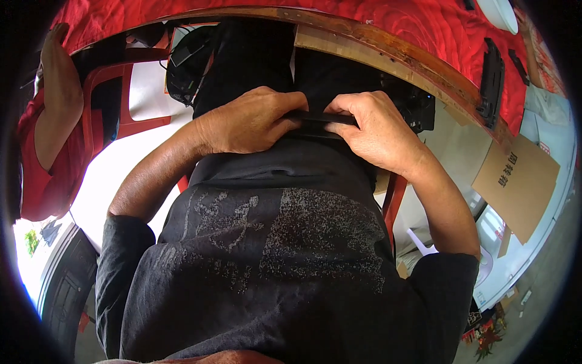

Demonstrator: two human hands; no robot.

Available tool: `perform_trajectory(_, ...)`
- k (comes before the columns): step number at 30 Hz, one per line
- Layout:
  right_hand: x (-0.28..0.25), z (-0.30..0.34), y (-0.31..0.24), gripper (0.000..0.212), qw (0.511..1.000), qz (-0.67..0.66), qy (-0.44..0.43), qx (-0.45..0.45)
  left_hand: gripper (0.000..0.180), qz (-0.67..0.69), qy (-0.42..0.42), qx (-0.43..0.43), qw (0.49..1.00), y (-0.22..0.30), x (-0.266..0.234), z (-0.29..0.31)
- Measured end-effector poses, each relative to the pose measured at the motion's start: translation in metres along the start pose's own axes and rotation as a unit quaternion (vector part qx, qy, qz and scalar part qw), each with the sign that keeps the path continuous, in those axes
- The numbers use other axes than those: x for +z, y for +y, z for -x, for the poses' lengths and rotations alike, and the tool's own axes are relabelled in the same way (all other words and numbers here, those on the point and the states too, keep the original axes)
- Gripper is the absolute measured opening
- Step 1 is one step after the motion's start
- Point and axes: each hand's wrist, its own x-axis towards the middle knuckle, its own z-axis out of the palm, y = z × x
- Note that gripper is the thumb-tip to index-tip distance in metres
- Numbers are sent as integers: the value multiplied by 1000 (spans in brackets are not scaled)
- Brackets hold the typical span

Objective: The person assembles a toy gun by hand, fitting plastic toy parts and springs into a toy gun frame.

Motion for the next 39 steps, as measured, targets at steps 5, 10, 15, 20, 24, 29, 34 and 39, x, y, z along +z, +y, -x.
perform_trajectory(5, -3, 1, -2, 19, 1000, -3, -9, 14, 20, -42, -35, -26, 998, 8, -7, 0)
perform_trajectory(10, -1, 0, -1, 19, 1000, -11, 4, 9, 19, -28, -29, -25, 999, 9, -8, 1)
perform_trajectory(15, 0, -4, 3, 21, 1000, 16, 14, -23, 20, -36, -21, -27, 999, 7, -9, 1)
perform_trajectory(20, -3, -3, -4, 20, 999, 14, 15, -27, 20, -23, -11, -25, 999, 10, -14, 4)
perform_trajectory(24, -2, -2, -3, 18, 999, 19, 21, -45, 20, -22, -20, -28, 999, 7, -11, 2)
perform_trajectory(29, 2, 2, -2, 21, 1000, 20, 12, -21, 20, -21, 2, -14, 1000, 2, -1, 1)
perform_trajectory(34, 4, 4, -2, 20, 1000, 20, 18, -14, 26, -41, -6, -59, 997, 14, -1, -6)
perform_trajectory(39, 7, 3, 0, 18, 998, 6, 34, -44, 35, -98, -5, -88, 991, 24, -3, -9)
